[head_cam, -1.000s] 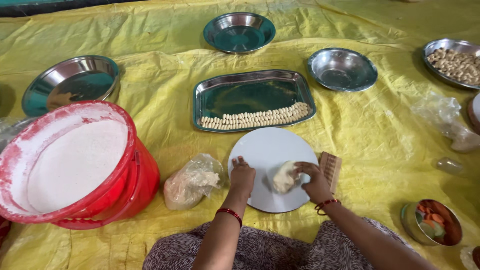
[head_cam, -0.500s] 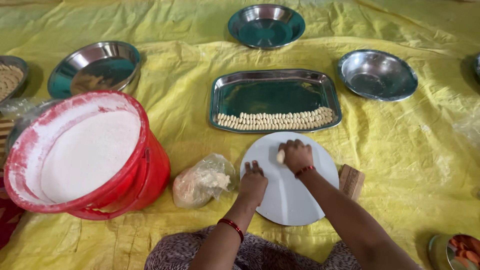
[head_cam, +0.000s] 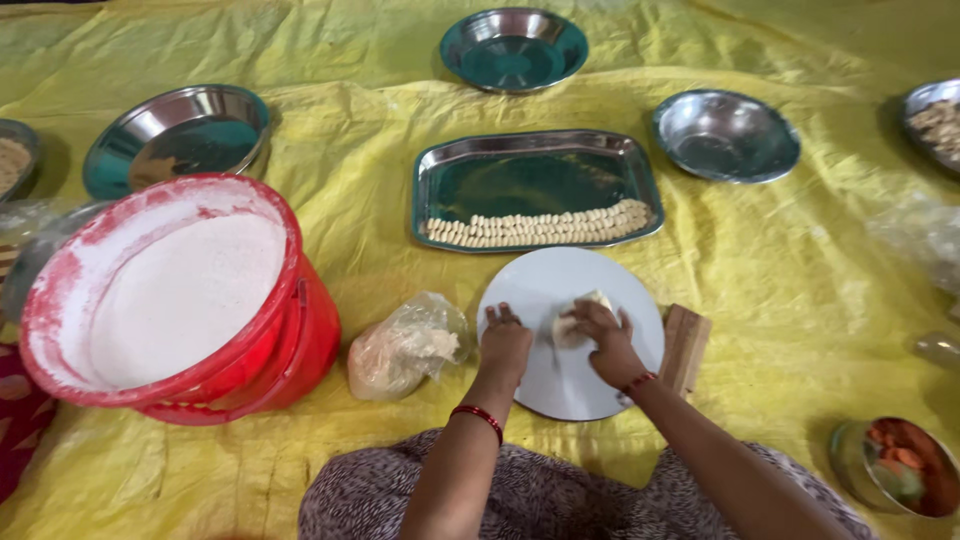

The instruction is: The person shapes small pieces of dough into elongated forms using a wooden grooved tool and places them on a metal tray. They then knead a larger lump of dough on a white plate.

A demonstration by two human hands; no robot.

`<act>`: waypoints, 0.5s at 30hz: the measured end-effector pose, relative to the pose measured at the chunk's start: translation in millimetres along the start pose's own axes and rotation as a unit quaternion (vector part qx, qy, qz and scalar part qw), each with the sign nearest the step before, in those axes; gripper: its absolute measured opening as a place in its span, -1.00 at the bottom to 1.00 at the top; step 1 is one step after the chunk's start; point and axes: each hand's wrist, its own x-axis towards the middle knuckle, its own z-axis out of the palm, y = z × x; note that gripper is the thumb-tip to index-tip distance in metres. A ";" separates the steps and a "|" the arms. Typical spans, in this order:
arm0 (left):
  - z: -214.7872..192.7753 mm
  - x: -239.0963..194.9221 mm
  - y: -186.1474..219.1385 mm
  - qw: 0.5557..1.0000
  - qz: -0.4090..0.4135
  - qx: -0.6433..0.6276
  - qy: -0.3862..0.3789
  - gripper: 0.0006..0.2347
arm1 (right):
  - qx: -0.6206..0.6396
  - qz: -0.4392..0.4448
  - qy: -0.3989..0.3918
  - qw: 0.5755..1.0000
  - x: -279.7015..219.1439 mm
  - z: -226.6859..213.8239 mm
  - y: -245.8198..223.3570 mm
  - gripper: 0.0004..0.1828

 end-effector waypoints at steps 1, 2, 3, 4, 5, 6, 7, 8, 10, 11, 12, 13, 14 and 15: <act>2.6 2.3 -0.2 1.000 0.002 0.010 -0.008 -0.32 | 0.160 0.037 0.071 0.984 -13.4 -7.1 8.9 -0.33; 5.3 5.6 -0.1 1.000 0.010 0.013 0.003 -0.34 | 0.315 0.073 0.140 0.936 -24.1 -12.6 15.0 -0.42; 8.6 8.2 -2.0 1.000 0.017 0.017 0.013 -0.36 | 0.462 0.107 0.203 0.857 -27.9 -15.0 17.1 -0.50; 11.7 11.0 -3.4 0.999 0.024 0.021 0.023 -0.39 | 0.467 0.181 0.209 0.840 -26.9 -14.4 14.9 -0.45; 16.1 11.3 -5.3 0.999 0.023 0.020 0.031 -0.30 | 0.471 0.254 0.213 0.818 -27.0 -9.4 7.6 -0.39; 18.8 12.0 -4.4 0.999 0.022 0.018 0.039 -0.21 | 0.472 0.326 0.217 0.790 -28.5 -6.9 0.5 -0.31; 18.3 12.7 -6.5 0.998 0.018 0.021 0.048 -0.12 | 0.329 0.224 0.247 0.883 -28.7 -3.2 -9.8 -0.30; 17.6 11.3 -7.4 0.999 0.020 0.007 0.042 -0.10 | 0.172 0.115 0.267 0.941 -30.0 0.1 -20.2 -0.27; 14.5 6.5 -9.1 0.999 0.021 -0.020 0.031 -0.06 | -0.008 -0.048 0.247 0.968 -19.0 -0.2 -31.4 -0.22; 13.7 2.6 -8.7 0.999 0.026 -0.014 0.032 -0.04 | -0.024 -0.097 0.214 0.972 -10.7 -2.2 -32.6 -0.21; 12.2 -0.8 -7.9 0.999 0.031 -0.008 0.033 -0.03 | -0.041 -0.145 0.180 0.972 0.9 -6.4 -30.0 -0.21; 8.0 -1.0 -8.8 0.999 0.035 -0.002 0.035 -0.01 | -0.046 -0.145 0.163 0.975 18.8 -11.5 -25.7 -0.36; 2.9 1.0 -10.9 0.999 0.039 0.010 0.023 -0.05 | -0.053 -0.144 0.146 0.977 41.1 -16.0 -20.9 -0.52; 2.1 0.1 -9.3 0.999 0.044 0.018 0.007 -0.08 | -0.058 -0.141 0.124 0.980 54.6 -16.8 -16.5 -0.65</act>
